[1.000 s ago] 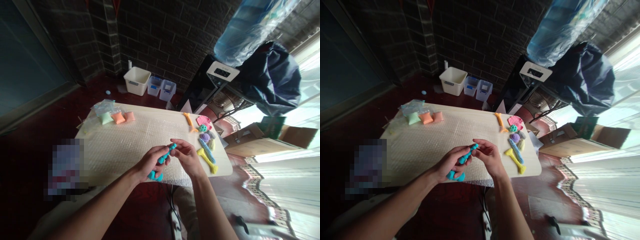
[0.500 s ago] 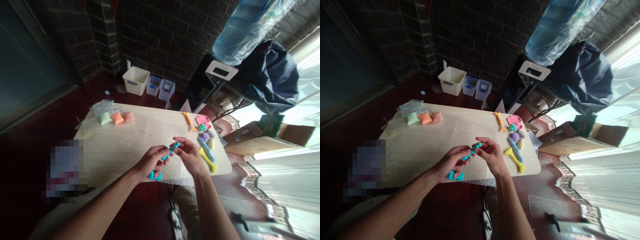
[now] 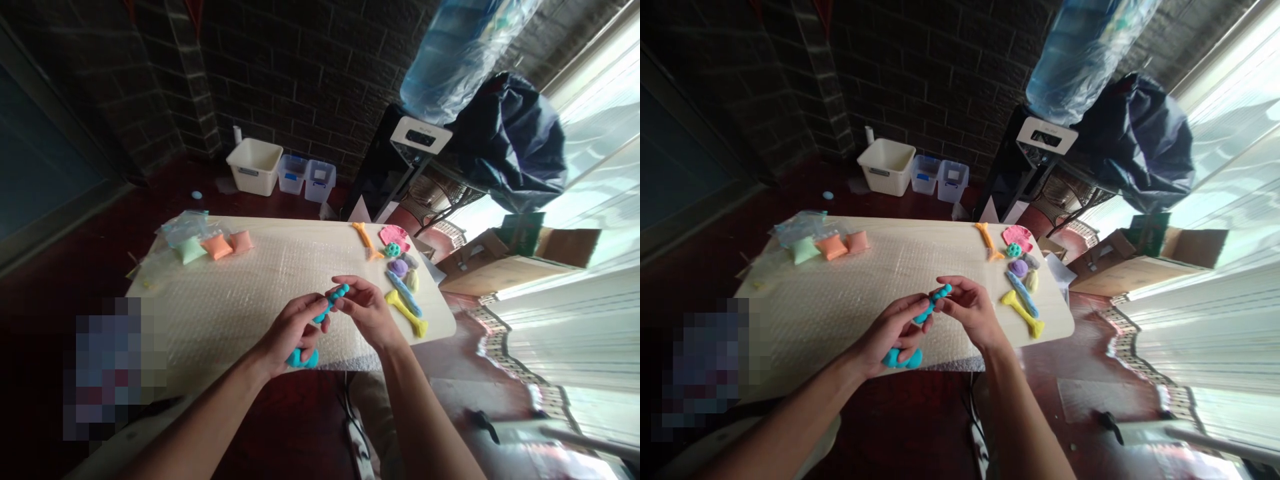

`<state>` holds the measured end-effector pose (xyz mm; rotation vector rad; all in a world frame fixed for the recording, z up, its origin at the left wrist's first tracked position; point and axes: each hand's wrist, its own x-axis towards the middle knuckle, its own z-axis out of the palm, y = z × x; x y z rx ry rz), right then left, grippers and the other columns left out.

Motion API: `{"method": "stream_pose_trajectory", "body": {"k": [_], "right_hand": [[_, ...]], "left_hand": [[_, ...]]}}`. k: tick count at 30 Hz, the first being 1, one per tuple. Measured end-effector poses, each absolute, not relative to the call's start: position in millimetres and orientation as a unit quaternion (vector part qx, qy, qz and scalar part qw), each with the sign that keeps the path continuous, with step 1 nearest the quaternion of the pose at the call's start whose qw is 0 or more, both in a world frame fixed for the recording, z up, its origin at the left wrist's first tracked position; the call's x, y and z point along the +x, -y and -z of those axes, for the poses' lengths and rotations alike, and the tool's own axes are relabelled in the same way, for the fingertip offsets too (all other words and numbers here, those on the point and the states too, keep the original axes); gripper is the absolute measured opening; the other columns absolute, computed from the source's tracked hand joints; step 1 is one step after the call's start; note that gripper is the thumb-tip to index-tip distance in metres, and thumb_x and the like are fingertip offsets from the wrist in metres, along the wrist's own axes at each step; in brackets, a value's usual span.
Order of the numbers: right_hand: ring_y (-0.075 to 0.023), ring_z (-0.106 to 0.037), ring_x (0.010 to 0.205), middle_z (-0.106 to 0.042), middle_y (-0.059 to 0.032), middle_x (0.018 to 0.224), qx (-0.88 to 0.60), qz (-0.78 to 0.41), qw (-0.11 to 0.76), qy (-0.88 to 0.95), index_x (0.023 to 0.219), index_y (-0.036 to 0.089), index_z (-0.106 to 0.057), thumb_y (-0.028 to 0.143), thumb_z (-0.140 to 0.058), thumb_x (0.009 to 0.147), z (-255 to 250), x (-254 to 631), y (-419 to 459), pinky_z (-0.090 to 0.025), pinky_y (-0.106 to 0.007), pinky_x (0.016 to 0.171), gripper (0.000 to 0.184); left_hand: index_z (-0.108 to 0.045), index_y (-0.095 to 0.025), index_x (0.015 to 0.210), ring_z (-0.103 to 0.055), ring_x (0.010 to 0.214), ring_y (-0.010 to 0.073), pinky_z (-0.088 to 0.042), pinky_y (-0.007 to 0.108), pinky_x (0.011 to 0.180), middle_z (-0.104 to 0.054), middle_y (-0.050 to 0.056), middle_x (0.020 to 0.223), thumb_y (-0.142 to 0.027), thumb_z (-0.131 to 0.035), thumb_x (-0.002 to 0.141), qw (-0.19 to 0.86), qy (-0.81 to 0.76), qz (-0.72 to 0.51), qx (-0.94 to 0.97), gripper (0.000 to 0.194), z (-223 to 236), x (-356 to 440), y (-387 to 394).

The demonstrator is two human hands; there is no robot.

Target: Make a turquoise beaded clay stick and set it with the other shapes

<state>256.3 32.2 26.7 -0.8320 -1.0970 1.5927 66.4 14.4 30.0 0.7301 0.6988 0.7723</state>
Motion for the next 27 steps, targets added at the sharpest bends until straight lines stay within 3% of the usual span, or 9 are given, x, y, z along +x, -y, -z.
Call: {"method": "stream_pose_trajectory", "body": {"k": [9,16,27], "right_hand": [[-0.0131,-0.075,0.083,-0.081,-0.001,0.095,-0.338,-0.655,0.51,0.443,0.115,0.025,-0.077,0.017,-0.093,0.077,-28.4,258.3,-33.8,-0.062,-0.026,0.079,0.042],[-0.0135,-0.074,0.082,-0.08,-0.0008,0.093,-0.34,-0.651,0.515,0.442,0.115,0.024,-0.076,0.019,-0.093,0.076,-29.0,260.3,-33.4,-0.061,-0.028,0.08,0.043],[-0.013,-0.074,0.08,-0.079,-0.0007,0.092,-0.327,-0.667,0.504,0.44,0.116,0.022,-0.076,0.02,-0.093,0.077,-26.6,259.1,-32.9,-0.062,-0.028,0.078,0.043]], "left_hand": [[-0.059,-0.02,0.096,-0.025,0.038,-0.0008,-0.029,0.013,0.032,-0.063,-0.002,0.082,-0.053,-0.063,0.097,0.803,-0.32,-0.364,0.346,0.033,-30.0,66.4,-12.5],[-0.062,-0.018,0.094,-0.025,0.04,-0.0011,-0.03,0.013,0.032,-0.061,-0.003,0.083,-0.047,-0.073,0.09,0.781,-0.356,-0.37,0.355,0.031,-30.0,67.9,-12.7],[-0.062,-0.018,0.093,-0.024,0.041,-0.001,-0.03,0.012,0.031,-0.06,-0.003,0.085,-0.044,-0.071,0.094,0.779,-0.348,-0.377,0.36,0.028,-27.4,68.4,-11.7]]}}
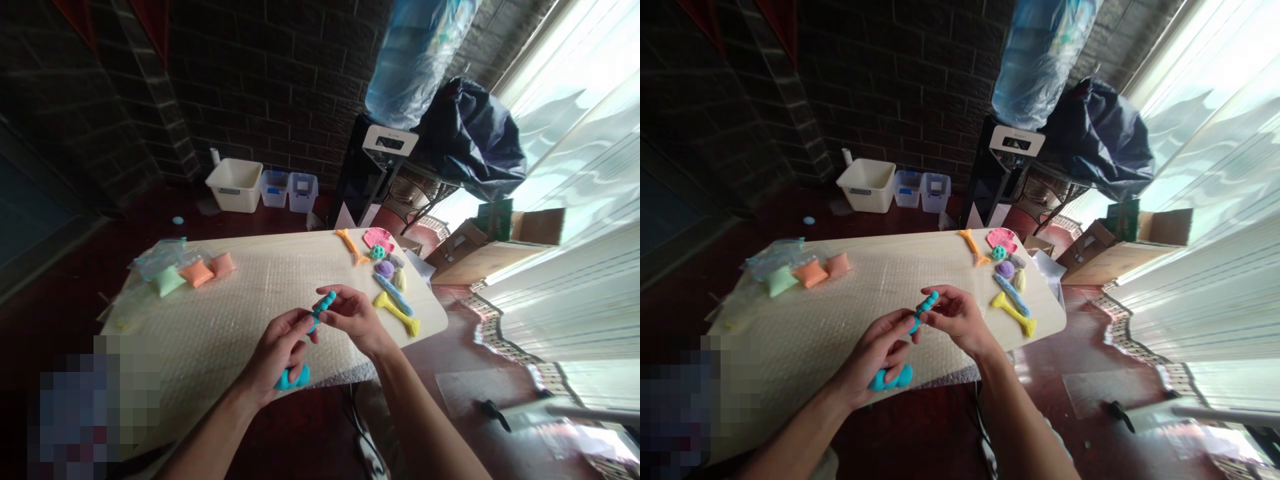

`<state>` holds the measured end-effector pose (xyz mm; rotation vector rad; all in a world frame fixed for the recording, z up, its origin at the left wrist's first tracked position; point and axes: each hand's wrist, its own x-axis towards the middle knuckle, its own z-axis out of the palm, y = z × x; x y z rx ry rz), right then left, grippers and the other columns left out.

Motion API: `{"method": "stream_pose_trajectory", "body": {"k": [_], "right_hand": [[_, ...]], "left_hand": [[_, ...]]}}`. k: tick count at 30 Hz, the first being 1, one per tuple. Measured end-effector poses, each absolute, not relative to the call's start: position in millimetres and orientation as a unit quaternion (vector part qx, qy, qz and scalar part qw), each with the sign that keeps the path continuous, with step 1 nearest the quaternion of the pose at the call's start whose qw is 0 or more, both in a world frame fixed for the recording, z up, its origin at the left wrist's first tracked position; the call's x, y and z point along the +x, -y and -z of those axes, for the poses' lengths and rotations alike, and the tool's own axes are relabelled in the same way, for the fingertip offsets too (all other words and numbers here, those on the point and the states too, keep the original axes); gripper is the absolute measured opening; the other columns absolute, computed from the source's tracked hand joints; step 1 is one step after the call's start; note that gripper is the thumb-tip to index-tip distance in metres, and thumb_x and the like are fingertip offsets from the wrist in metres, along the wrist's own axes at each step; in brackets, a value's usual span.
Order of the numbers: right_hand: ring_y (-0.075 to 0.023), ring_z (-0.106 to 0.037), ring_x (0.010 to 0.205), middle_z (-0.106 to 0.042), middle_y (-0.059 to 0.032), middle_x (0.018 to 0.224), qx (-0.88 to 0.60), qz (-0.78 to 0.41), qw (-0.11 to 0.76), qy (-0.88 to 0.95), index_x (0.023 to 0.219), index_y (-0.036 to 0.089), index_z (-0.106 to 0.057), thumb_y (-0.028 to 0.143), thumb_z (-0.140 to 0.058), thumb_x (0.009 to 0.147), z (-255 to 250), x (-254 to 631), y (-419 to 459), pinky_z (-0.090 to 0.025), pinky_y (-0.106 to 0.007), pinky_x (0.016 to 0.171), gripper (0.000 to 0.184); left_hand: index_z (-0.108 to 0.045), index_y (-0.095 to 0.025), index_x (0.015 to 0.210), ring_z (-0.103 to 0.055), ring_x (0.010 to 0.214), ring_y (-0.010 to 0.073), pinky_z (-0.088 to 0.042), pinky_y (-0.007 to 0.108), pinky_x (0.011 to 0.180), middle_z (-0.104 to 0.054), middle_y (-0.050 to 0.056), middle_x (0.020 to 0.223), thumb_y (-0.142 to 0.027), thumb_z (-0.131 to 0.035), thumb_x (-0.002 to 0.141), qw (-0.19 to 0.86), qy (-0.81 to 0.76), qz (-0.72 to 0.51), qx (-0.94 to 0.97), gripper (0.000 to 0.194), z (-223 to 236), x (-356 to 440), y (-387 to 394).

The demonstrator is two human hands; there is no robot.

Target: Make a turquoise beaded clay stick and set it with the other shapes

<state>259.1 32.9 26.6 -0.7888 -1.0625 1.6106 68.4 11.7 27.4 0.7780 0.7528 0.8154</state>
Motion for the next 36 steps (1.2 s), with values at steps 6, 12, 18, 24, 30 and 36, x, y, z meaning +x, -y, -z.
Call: {"method": "stream_pose_trajectory", "body": {"k": [6,12,18,24,30,36], "right_hand": [[-0.0141,-0.074,0.078,-0.079,-0.0022,0.098,-0.312,-0.682,0.495,0.438,0.116,0.021,-0.076,0.022,-0.093,0.077,-29.2,256.1,-31.4,-0.061,-0.03,0.078,0.043],[-0.0137,-0.075,0.08,-0.08,-0.002,0.093,-0.321,-0.677,0.503,0.431,0.117,0.019,-0.075,0.02,-0.094,0.075,-28.7,258.1,-31.7,-0.061,-0.028,0.08,0.046],[-0.0112,-0.074,0.081,-0.079,-0.0006,0.093,-0.342,-0.668,0.511,0.419,0.116,0.019,-0.076,0.02,-0.095,0.073,-29.5,260.6,-32.6,-0.06,-0.024,0.081,0.047],[-0.0115,-0.072,0.077,-0.077,0.0007,0.088,-0.346,-0.677,0.497,0.418,0.115,0.019,-0.076,0.023,-0.095,0.073,-27.0,257.6,-31.2,-0.059,-0.026,0.079,0.046],[-0.0127,-0.073,0.081,-0.079,-0.0018,0.091,-0.352,-0.673,0.492,0.426,0.115,0.017,-0.075,0.023,-0.096,0.072,-27.1,255.9,-31.3,-0.057,-0.027,0.08,0.048],[-0.0137,-0.073,0.085,-0.079,-0.0034,0.096,-0.347,-0.669,0.504,0.422,0.113,0.016,-0.076,0.023,-0.096,0.072,-25.1,255.4,-30.8,-0.056,-0.027,0.08,0.046]], "left_hand": [[-0.062,-0.017,0.091,-0.025,0.041,-0.0018,-0.03,0.012,0.031,-0.06,-0.003,0.086,-0.044,-0.072,0.093,0.78,-0.351,-0.38,0.353,0.029,-28.5,69.1,-12.3],[-0.064,-0.015,0.095,-0.026,0.04,-0.0031,-0.03,0.012,0.031,-0.061,-0.002,0.089,-0.048,-0.073,0.093,0.777,-0.365,-0.386,0.339,0.034,-26.6,69.4,-12.0],[-0.067,-0.015,0.095,-0.027,0.04,-0.0039,-0.029,0.012,0.031,-0.064,0.0,0.094,-0.044,-0.079,0.088,0.774,-0.375,-0.392,0.327,0.032,-25.7,68.7,-11.5],[-0.068,-0.015,0.09,-0.026,0.039,-0.0039,-0.028,0.012,0.03,-0.065,-0.001,0.089,-0.048,-0.085,0.08,0.763,-0.396,-0.396,0.322,0.038,-25.3,69.2,-13.0],[-0.068,-0.014,0.089,-0.024,0.04,-0.0034,-0.029,0.012,0.031,-0.063,-0.002,0.082,-0.05,-0.088,0.076,0.755,-0.409,-0.401,0.318,0.043,-26.0,70.0,-13.4],[-0.068,-0.014,0.092,-0.024,0.042,-0.0034,-0.028,0.012,0.032,-0.066,0.0,0.087,-0.049,-0.089,0.076,0.752,-0.413,-0.404,0.318,0.044,-25.7,69.7,-11.9]]}}
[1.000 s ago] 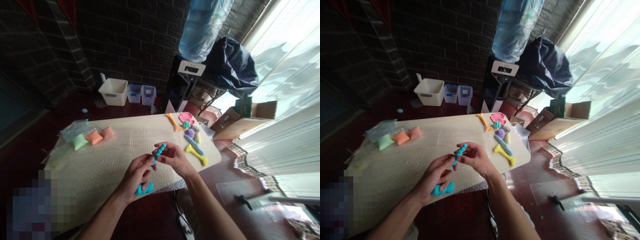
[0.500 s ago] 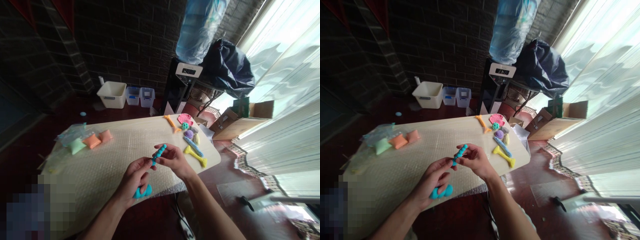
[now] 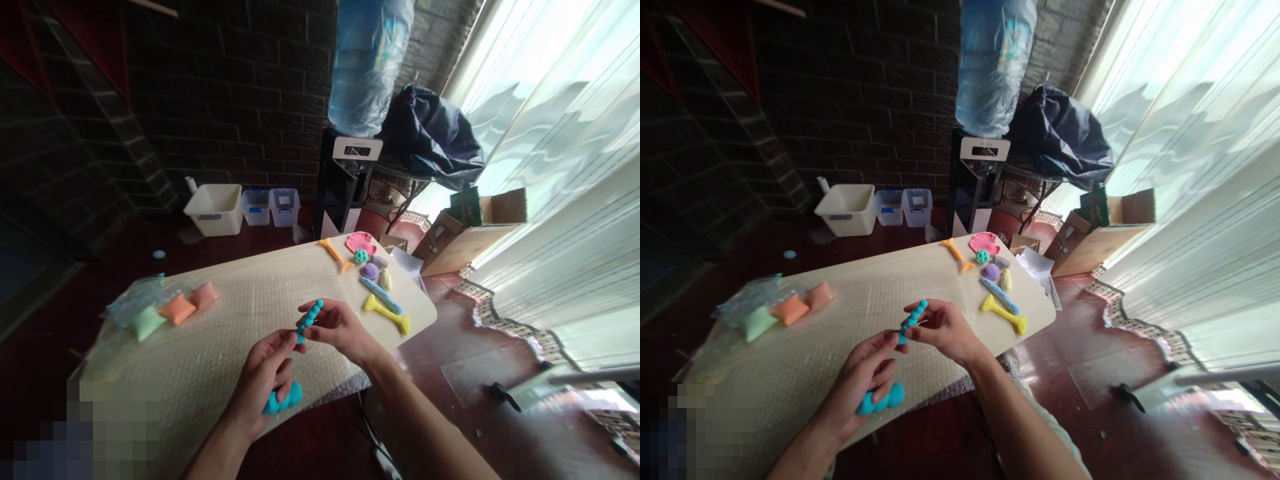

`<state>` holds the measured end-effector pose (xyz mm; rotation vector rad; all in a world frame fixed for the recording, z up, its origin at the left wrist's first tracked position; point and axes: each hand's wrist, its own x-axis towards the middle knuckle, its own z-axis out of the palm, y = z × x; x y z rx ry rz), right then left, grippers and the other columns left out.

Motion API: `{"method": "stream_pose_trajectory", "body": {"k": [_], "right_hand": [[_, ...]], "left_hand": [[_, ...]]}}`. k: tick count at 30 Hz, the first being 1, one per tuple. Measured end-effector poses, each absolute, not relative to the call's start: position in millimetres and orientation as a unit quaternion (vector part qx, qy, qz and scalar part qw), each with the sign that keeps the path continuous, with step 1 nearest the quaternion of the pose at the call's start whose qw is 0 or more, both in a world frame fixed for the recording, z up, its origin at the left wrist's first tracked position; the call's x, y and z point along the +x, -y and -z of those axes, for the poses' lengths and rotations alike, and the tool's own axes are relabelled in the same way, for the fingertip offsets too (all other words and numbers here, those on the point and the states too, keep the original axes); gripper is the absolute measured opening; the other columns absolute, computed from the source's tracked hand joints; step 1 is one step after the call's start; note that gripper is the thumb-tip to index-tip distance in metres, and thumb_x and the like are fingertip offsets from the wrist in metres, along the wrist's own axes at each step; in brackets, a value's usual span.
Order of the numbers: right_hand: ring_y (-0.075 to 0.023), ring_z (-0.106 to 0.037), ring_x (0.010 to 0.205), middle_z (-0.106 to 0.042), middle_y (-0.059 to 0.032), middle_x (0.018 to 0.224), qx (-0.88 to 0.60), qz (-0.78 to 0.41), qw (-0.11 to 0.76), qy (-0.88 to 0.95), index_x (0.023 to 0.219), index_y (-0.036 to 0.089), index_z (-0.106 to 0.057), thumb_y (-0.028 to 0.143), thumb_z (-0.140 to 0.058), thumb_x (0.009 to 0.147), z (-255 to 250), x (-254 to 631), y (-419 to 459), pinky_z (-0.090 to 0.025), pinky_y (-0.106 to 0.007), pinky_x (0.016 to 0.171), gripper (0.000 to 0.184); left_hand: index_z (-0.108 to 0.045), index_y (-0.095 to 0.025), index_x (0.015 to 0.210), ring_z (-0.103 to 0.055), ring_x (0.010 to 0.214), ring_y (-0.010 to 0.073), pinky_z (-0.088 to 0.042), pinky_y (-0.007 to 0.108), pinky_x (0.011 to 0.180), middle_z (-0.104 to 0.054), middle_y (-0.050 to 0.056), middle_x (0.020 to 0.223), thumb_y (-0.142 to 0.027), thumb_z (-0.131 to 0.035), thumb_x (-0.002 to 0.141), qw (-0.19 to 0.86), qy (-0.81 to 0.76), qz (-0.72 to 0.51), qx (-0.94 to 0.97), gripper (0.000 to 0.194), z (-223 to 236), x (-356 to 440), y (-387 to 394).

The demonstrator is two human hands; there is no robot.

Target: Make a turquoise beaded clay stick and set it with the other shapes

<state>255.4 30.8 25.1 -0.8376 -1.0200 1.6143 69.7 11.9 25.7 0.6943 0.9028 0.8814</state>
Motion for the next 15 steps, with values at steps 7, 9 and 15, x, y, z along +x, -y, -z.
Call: {"method": "stream_pose_trajectory", "body": {"k": [7,9,15], "right_hand": [[-0.0148,-0.073,0.084,-0.08,-0.0029,0.096,-0.328,-0.683,0.503,0.416,0.113,0.018,-0.075,0.022,-0.097,0.07,-20.7,255.4,-32.3,-0.056,-0.028,0.08,0.049],[-0.0148,-0.073,0.083,-0.079,-0.0023,0.094,-0.329,-0.684,0.499,0.417,0.114,0.018,-0.075,0.022,-0.097,0.07,-18.9,254.5,-32.7,-0.056,-0.028,0.079,0.049],[-0.016,-0.073,0.084,-0.078,-0.0026,0.092,-0.337,-0.683,0.494,0.419,0.116,0.018,-0.073,0.024,-0.097,0.071,-21.3,252.8,-31.4,-0.056,-0.03,0.08,0.052]], "left_hand": [[-0.069,-0.015,0.092,-0.024,0.042,-0.0031,-0.028,0.012,0.033,-0.066,0.0,0.087,-0.05,-0.087,0.078,0.754,-0.412,-0.403,0.315,0.042,-24.9,70.4,-12.5],[-0.068,-0.015,0.092,-0.024,0.042,-0.0029,-0.028,0.012,0.033,-0.066,0.0,0.087,-0.049,-0.086,0.079,0.754,-0.413,-0.404,0.313,0.041,-23.7,69.9,-12.7],[-0.068,-0.014,0.094,-0.026,0.04,-0.0019,-0.028,0.013,0.032,-0.068,0.003,0.09,-0.045,-0.075,0.089,0.771,-0.41,-0.39,0.292,0.032,-20.8,69.2,-14.1]]}}
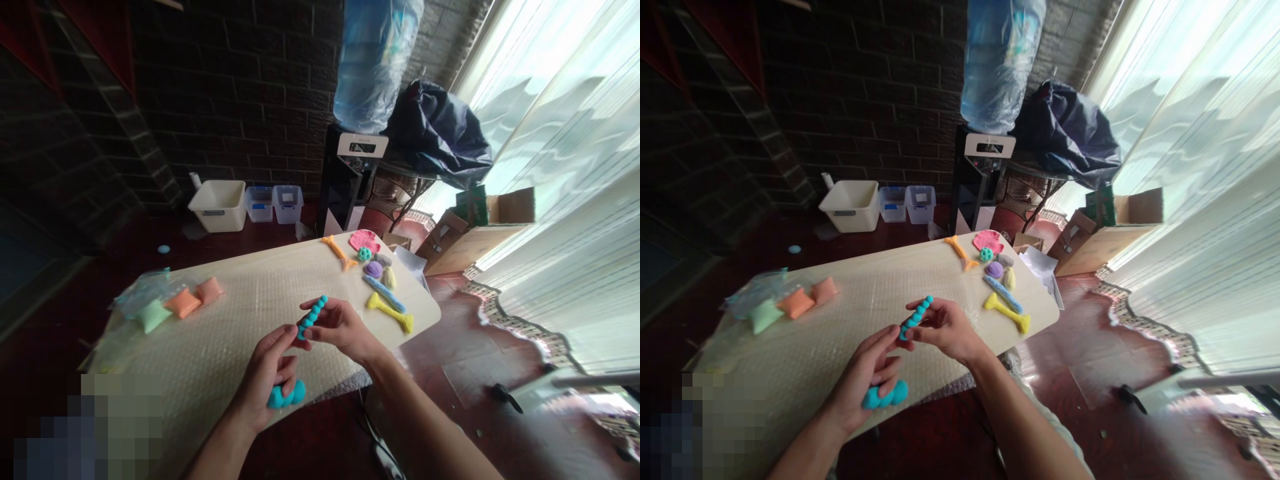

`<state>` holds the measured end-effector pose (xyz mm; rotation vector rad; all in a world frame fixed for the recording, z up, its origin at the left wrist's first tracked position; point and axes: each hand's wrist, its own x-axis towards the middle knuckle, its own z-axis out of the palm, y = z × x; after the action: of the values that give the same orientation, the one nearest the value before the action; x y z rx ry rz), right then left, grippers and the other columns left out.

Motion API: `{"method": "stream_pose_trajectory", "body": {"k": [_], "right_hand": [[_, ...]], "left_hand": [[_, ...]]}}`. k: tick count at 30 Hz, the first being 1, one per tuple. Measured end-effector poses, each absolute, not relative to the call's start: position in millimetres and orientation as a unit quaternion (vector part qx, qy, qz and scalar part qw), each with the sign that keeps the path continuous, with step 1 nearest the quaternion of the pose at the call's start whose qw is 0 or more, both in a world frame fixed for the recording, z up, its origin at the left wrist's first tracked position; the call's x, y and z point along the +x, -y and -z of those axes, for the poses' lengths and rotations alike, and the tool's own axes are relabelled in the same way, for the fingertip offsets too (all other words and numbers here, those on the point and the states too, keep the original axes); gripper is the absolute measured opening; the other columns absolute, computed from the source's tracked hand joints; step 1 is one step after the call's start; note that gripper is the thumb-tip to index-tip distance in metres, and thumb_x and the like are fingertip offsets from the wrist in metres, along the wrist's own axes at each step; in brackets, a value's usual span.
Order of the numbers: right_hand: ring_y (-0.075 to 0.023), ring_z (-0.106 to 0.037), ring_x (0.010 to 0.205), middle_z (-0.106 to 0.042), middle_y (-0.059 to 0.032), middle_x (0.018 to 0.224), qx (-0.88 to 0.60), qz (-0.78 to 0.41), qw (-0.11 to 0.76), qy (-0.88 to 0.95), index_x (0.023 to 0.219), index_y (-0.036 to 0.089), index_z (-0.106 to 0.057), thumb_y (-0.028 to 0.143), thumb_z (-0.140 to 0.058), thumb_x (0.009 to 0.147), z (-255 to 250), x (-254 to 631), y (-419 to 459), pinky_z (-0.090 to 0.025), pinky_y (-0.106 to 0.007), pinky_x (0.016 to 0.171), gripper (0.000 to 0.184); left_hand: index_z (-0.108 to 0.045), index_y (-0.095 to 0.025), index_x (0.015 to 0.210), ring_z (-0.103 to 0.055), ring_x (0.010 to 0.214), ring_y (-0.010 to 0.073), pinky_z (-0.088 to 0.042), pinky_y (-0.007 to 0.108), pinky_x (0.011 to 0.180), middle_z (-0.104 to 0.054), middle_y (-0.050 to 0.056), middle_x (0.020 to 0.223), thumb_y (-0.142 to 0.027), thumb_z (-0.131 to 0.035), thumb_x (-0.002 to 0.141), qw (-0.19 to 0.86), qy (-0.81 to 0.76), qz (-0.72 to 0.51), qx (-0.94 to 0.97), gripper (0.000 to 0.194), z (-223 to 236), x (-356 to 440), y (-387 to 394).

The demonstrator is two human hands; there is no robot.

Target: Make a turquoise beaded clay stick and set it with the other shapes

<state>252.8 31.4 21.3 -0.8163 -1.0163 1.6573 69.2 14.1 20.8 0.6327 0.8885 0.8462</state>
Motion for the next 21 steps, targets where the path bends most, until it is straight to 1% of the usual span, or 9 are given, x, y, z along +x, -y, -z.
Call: {"method": "stream_pose_trajectory", "body": {"k": [3,5,7,9,11,16,21], "right_hand": [[-0.0153,-0.074,0.083,-0.078,-0.0017,0.09,-0.356,-0.664,0.517,0.406,0.12,0.018,-0.071,0.024,-0.096,0.071,-25,253,-31,-0.057,-0.03,0.082,0.055],[-0.0162,-0.074,0.084,-0.077,-0.0022,0.09,-0.372,-0.644,0.54,0.394,0.122,0.018,-0.07,0.025,-0.096,0.072,-26,252,-31,-0.058,-0.031,0.083,0.057],[-0.0192,-0.076,0.086,-0.077,-0.0031,0.09,-0.388,-0.635,0.549,0.381,0.125,0.018,-0.068,0.027,-0.095,0.074,-26,251,-31,-0.059,-0.034,0.082,0.059],[-0.0218,-0.077,0.086,-0.076,-0.0032,0.089,-0.398,-0.637,0.541,0.378,0.127,0.018,-0.066,0.03,-0.093,0.076,-25,249,-30,-0.059,-0.036,0.081,0.058],[-0.0224,-0.077,0.086,-0.075,-0.003,0.089,-0.396,-0.649,0.525,0.384,0.126,0.018,-0.067,0.03,-0.092,0.077,-25,245,-28,-0.058,-0.037,0.083,0.056],[-0.0228,-0.076,0.097,-0.076,-0.0041,0.095,-0.37,-0.702,0.474,0.381,0.12,0.019,-0.071,0.026,-0.096,0.073,-24,232,-23,-0.056,-0.041,0.094,0.054],[-0.0168,-0.073,0.083,-0.07,0.0009,0.093,-0.376,-0.736,0.455,0.332,0.113,0.019,-0.075,0.023,-0.099,0.066,-21,219,-20,-0.061,-0.044,0.09,0.053]], "left_hand": [[-0.068,-0.013,0.099,-0.028,0.038,-0.0001,-0.028,0.014,0.033,-0.068,0.004,0.086,-0.04,-0.059,0.099,0.801,-0.396,-0.391,0.221,0.028,-22,67,-19],[-0.068,-0.01,0.099,-0.03,0.038,0.0017,-0.029,0.015,0.033,-0.066,0.005,0.08,-0.036,-0.049,0.103,0.817,-0.391,-0.395,0.151,0.033,-24,63,-24],[-0.067,-0.008,0.096,-0.034,0.04,0.0031,-0.03,0.016,0.035,-0.063,0.004,0.075,-0.034,-0.044,0.104,0.828,-0.383,-0.405,0.066,0.036,-26,58,-28],[-0.066,-0.008,0.094,-0.038,0.042,0.0044,-0.033,0.016,0.037,-0.06,0.004,0.073,-0.033,-0.044,0.103,0.83,-0.364,-0.421,-0.007,0.035,-28,52,-32],[-0.066,-0.008,0.092,-0.041,0.046,0.006,-0.036,0.016,0.039,-0.059,0.004,0.074,-0.034,-0.046,0.101,0.827,-0.342,-0.443,-0.05,0.034,-30,46,-35],[-0.066,-0.009,0.089,-0.049,0.054,0.0112,-0.042,0.019,0.044,-0.057,0.006,0.074,-0.034,-0.046,0.098,0.792,-0.307,-0.522,-0.08,0.034,-35,36,-42],[-0.068,-0.012,0.082,-0.05,0.057,0.0137,-0.046,0.023,0.05,-0.056,0.004,0.069,-0.038,-0.05,0.094,0.737,-0.333,-0.588,-0.025,0.034,-34,36,-43]]}}
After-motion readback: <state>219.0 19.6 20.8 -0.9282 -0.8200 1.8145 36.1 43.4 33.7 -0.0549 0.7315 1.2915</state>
